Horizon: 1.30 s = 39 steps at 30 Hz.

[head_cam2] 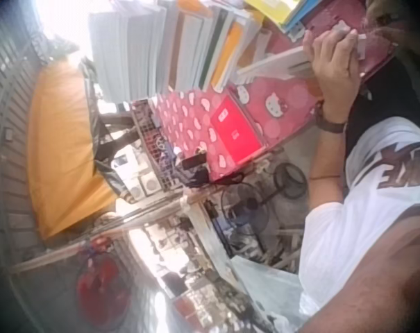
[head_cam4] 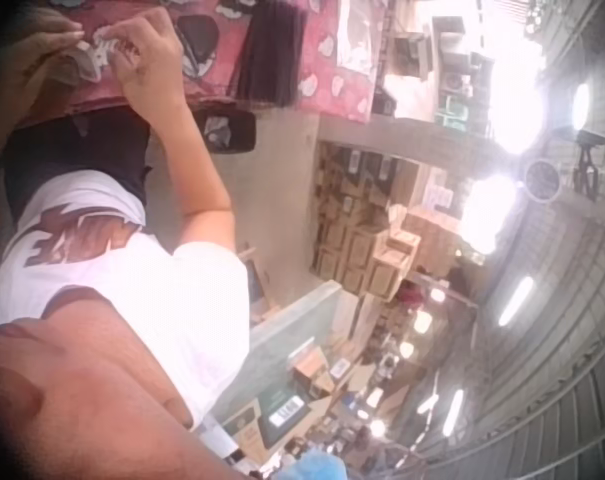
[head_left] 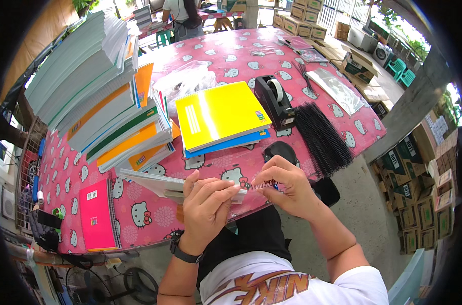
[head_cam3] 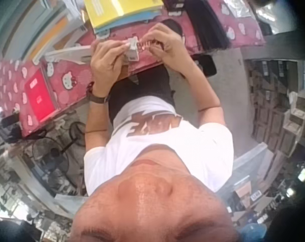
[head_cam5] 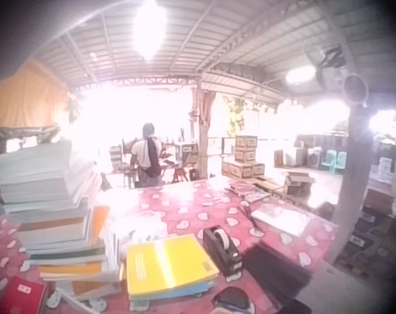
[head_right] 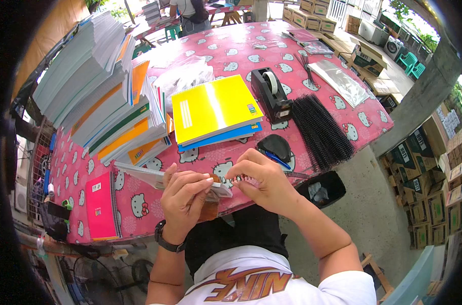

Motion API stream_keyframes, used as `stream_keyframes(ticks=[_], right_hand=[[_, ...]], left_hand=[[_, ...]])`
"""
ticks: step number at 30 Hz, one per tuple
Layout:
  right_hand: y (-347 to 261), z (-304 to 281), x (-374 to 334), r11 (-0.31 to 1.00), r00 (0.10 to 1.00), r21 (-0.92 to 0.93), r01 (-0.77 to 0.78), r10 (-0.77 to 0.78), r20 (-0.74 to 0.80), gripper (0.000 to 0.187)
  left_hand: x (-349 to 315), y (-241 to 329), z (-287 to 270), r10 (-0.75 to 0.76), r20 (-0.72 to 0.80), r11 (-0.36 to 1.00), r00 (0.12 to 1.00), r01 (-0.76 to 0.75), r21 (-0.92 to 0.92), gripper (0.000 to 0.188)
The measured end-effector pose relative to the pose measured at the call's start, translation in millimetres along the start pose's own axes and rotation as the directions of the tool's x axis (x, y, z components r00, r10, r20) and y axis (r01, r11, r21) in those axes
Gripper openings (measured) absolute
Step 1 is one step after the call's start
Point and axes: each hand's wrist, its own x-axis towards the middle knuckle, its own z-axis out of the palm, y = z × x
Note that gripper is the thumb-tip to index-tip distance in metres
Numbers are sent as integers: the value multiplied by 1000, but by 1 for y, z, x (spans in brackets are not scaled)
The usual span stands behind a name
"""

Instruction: The person labels notebooks by hand. They take a notebook from a pile, apply tape using a dispenser, press labels onto the notebooks, and move them to a new stack.

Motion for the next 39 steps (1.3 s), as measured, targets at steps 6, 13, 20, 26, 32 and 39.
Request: stream_keyframes(ticks=[6,13,20,26,32,39], right_hand=[[2,-2,1,999,998,27,44,-45,52,23],[1,-8,7,988,981,-13,155,-153,122,26],[3,-8,6,986,973,-12,167,-163,162,27],[2,-12,4,969,941,-33,244,-228,249,23],[0,-10,-5,986,967,-149,72,-33,253,37],[7,-14,3,978,951,103,-179,145,273,41]], left_hand=[[-2,0,0,-26,-4,999,1000,26,-33,10],[-3,-3,-2,24,30,999,999,-22,-50,12],[-12,-4,-4,91,25,995,995,-90,-35,12],[-12,-4,-2,77,-2,997,997,-77,-15,13],[3,4,2,34,13,999,999,-34,-2,15],[3,3,-5,-13,176,984,984,-19,177,12]])
